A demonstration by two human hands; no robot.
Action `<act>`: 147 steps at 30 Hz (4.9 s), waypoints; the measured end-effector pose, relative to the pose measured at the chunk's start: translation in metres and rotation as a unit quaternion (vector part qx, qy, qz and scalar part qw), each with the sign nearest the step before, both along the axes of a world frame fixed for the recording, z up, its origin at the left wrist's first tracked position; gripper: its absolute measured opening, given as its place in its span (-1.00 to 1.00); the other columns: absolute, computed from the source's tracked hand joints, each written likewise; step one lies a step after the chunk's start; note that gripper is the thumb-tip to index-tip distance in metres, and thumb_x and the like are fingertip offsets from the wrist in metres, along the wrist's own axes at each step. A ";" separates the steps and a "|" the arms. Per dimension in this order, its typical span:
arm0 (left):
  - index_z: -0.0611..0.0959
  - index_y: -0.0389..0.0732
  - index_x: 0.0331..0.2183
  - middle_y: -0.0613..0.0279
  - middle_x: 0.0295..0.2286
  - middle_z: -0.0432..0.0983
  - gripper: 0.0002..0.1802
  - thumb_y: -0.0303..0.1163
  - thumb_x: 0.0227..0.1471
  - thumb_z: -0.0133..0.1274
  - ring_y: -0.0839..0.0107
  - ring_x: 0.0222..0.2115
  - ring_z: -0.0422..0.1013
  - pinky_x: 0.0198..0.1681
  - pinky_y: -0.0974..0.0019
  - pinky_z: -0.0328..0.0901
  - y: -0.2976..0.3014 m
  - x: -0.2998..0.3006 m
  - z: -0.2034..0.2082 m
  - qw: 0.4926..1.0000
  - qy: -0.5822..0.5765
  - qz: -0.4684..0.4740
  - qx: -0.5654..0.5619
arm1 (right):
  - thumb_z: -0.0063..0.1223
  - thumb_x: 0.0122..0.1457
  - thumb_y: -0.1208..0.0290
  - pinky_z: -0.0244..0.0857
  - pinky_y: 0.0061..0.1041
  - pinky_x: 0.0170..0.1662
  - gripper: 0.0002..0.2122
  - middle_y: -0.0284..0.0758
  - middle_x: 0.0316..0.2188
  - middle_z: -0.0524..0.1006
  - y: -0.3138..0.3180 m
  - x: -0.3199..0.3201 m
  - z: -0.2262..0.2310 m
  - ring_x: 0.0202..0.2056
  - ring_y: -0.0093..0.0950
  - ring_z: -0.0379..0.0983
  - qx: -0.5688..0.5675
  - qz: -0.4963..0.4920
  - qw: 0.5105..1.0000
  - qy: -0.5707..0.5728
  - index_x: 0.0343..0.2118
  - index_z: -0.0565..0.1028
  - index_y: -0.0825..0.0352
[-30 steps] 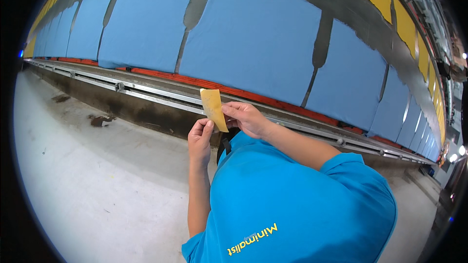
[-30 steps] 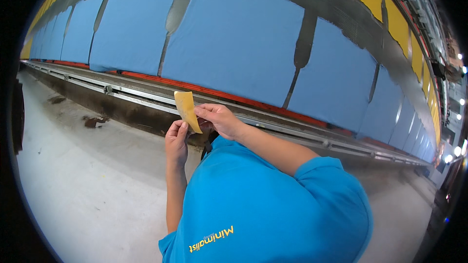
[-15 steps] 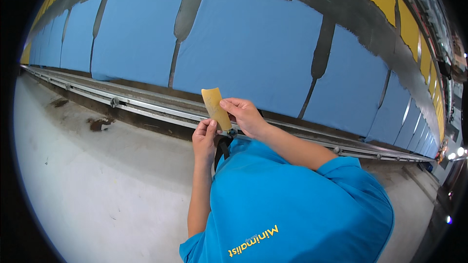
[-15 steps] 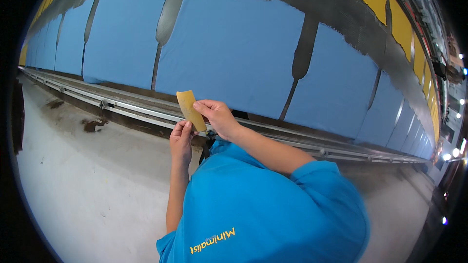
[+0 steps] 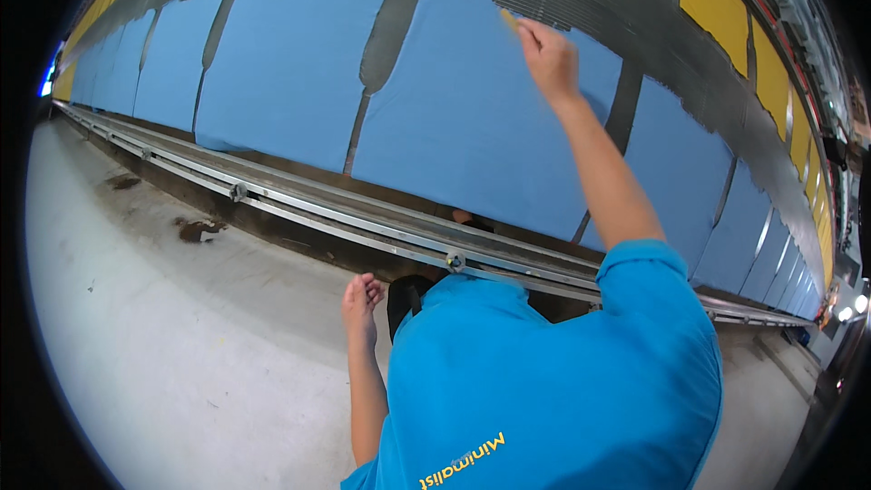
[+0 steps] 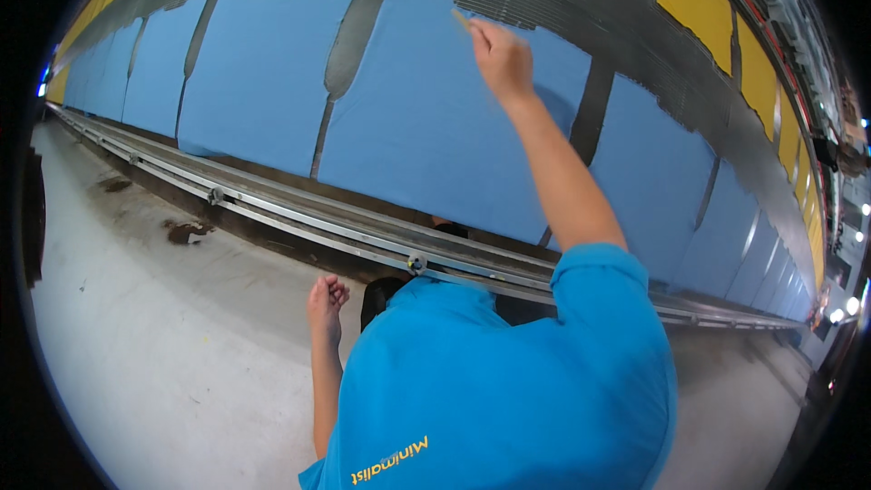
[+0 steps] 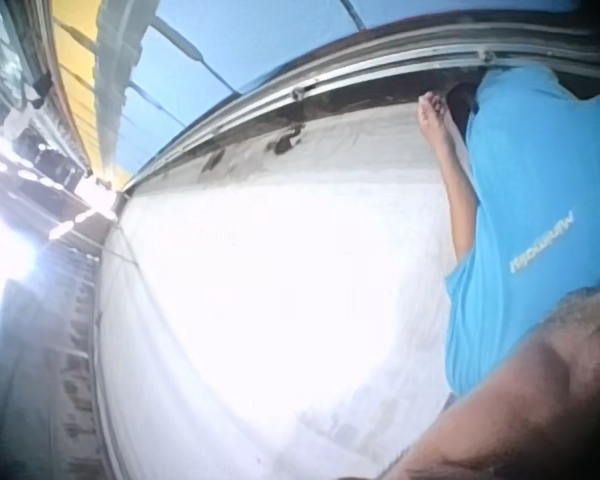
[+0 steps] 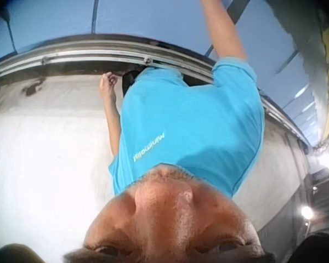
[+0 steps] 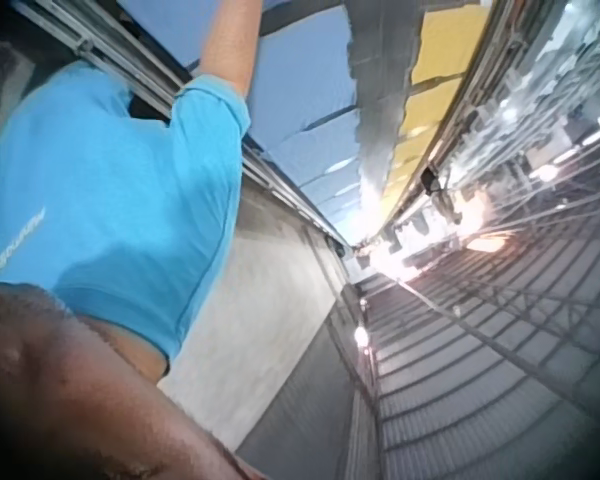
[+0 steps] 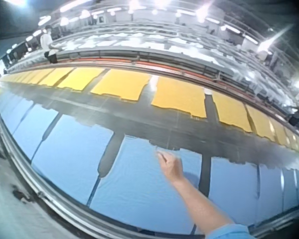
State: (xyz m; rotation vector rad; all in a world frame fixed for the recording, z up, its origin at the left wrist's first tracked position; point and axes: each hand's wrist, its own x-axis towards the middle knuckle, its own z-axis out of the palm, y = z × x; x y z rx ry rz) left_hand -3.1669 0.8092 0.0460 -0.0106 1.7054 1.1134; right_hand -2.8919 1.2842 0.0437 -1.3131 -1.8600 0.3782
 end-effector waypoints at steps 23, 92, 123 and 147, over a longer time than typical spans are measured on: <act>0.67 -0.33 -0.18 0.20 -0.38 0.60 -0.54 -0.07 0.23 0.04 0.44 -0.35 0.45 -0.28 0.33 0.35 -0.191 -0.127 -0.078 0.960 0.067 -0.090 -0.256 | 0.03 0.21 0.47 0.46 -0.29 -0.17 -0.78 -0.19 -0.23 0.64 0.013 -0.168 -0.017 -0.23 -0.17 0.58 -0.074 0.064 0.991 -0.092 -0.12 0.60 0.29; 0.52 -0.24 0.00 0.15 -0.17 0.56 -0.55 -0.09 0.27 0.02 0.44 -0.25 0.48 -0.14 0.36 0.38 -0.023 -1.188 -0.098 0.987 0.059 0.033 -0.149 | 0.06 0.19 0.47 0.46 -0.27 -0.23 -0.80 -0.12 -0.30 0.63 0.137 -1.058 -0.050 -0.28 -0.12 0.59 -0.042 -0.042 0.996 -0.067 -0.16 0.64 0.20; 0.53 -0.33 0.01 0.14 -0.20 0.57 -0.51 -0.11 0.27 0.05 0.44 -0.24 0.48 -0.12 0.38 0.37 0.185 -1.439 -0.102 0.977 0.043 -0.116 -0.176 | 0.16 0.07 0.65 0.45 -0.27 -0.26 -0.76 -0.15 -0.28 0.60 -0.062 -1.264 -0.009 -0.28 -0.18 0.56 -0.307 0.082 0.937 -0.147 -0.17 0.59 0.33; 0.60 -0.30 -0.13 0.26 -0.35 0.58 -0.55 -0.07 0.23 0.07 0.46 -0.33 0.48 -0.26 0.38 0.34 0.035 -1.431 -0.068 0.967 -0.014 -0.011 -0.252 | 0.08 0.24 0.40 0.47 -0.27 -0.31 -0.82 -0.24 -0.33 0.64 0.303 -1.558 -0.056 -0.33 -0.16 0.57 0.042 0.110 0.986 -0.116 -0.13 0.64 0.11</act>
